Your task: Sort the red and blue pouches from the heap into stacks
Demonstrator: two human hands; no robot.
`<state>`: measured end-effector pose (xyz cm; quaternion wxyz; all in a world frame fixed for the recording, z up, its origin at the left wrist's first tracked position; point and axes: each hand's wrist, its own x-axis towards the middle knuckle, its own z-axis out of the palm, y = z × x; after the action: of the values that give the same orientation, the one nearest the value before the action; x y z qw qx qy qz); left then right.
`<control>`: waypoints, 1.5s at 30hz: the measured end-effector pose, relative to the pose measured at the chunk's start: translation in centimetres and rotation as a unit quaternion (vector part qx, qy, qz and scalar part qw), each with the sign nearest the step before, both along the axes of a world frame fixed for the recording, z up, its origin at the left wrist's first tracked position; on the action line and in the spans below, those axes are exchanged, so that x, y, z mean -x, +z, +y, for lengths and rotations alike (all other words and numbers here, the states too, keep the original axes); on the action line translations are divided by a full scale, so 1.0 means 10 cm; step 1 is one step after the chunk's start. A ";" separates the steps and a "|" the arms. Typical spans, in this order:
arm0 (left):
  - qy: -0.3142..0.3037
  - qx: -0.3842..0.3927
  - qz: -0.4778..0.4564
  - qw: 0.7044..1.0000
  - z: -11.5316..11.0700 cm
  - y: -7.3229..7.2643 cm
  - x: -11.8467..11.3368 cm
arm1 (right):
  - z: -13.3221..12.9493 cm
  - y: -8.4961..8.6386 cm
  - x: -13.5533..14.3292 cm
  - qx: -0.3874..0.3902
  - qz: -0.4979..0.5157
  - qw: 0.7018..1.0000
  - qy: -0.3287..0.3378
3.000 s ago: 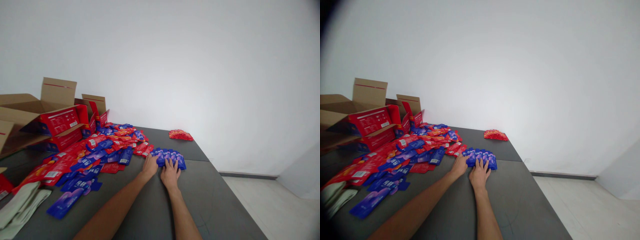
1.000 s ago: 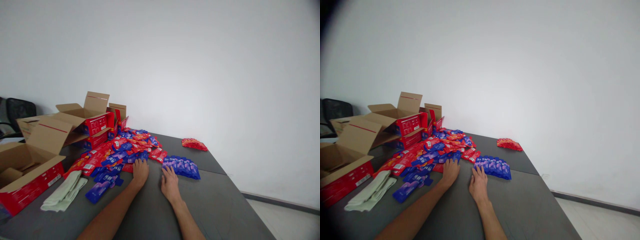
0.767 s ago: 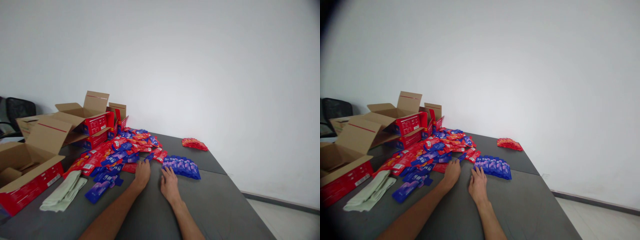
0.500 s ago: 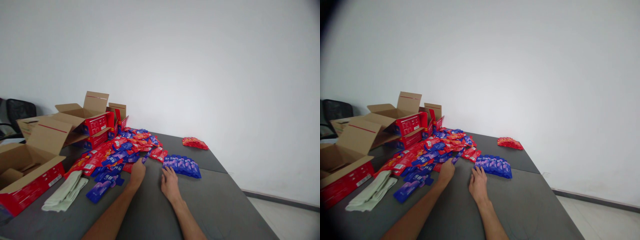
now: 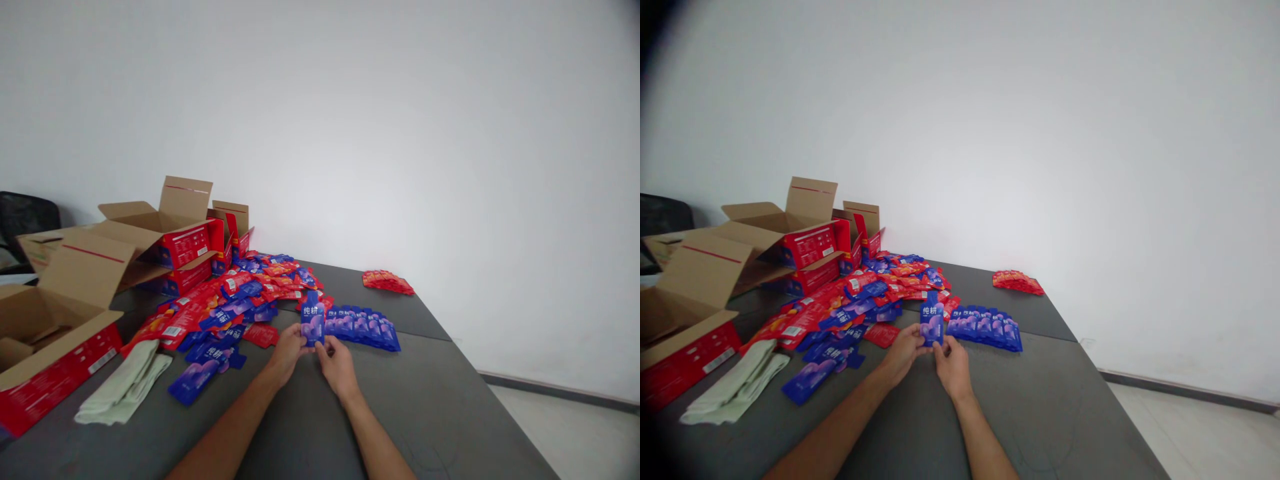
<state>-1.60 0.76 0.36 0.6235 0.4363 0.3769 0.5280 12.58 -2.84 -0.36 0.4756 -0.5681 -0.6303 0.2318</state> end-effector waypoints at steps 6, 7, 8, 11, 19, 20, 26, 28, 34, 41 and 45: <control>-0.013 -0.103 0.084 0.991 0.00 -0.05 0.01 | -0.01 0.01 -0.01 0.078 0.133 0.987 0.038; -0.011 -0.107 0.090 0.990 0.01 -0.06 0.01 | -0.02 0.01 -0.01 0.087 0.142 0.985 0.044; -0.010 -0.105 0.096 0.990 0.02 -0.07 0.02 | -0.02 0.02 -0.01 0.094 0.147 0.983 0.050; -0.007 -0.090 0.109 0.990 0.02 -0.07 0.02 | -0.04 0.05 -0.02 0.103 0.161 0.980 0.057; -0.071 -0.067 0.103 0.990 -0.03 0.05 0.04 | -0.07 0.13 -0.05 0.062 0.171 0.982 0.058; -0.055 -0.069 0.095 0.992 -0.03 0.07 0.04 | -0.07 0.12 -0.05 0.067 0.168 0.981 0.063; 0.091 -0.064 0.094 0.989 0.04 0.09 0.13 | -0.06 0.04 0.03 0.115 0.128 0.979 0.107; 0.106 -0.065 0.099 0.987 0.07 0.06 0.17 | -0.07 0.04 0.07 0.119 0.119 0.979 0.119; 0.145 -0.074 0.141 0.977 0.10 0.04 0.18 | -0.10 0.07 0.07 0.137 0.122 0.972 0.148; 0.025 0.002 0.127 0.992 -0.03 -0.04 -0.06 | -0.03 0.09 -0.14 0.084 0.174 0.981 0.027; 0.002 -0.091 0.147 0.985 -0.09 -0.06 -0.25 | 0.04 0.11 -0.29 0.056 0.178 0.981 -0.056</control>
<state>0.93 -0.18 -0.24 0.5178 0.5632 0.4158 0.4918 15.45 -2.46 0.75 0.5597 -0.5780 -0.4890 0.3371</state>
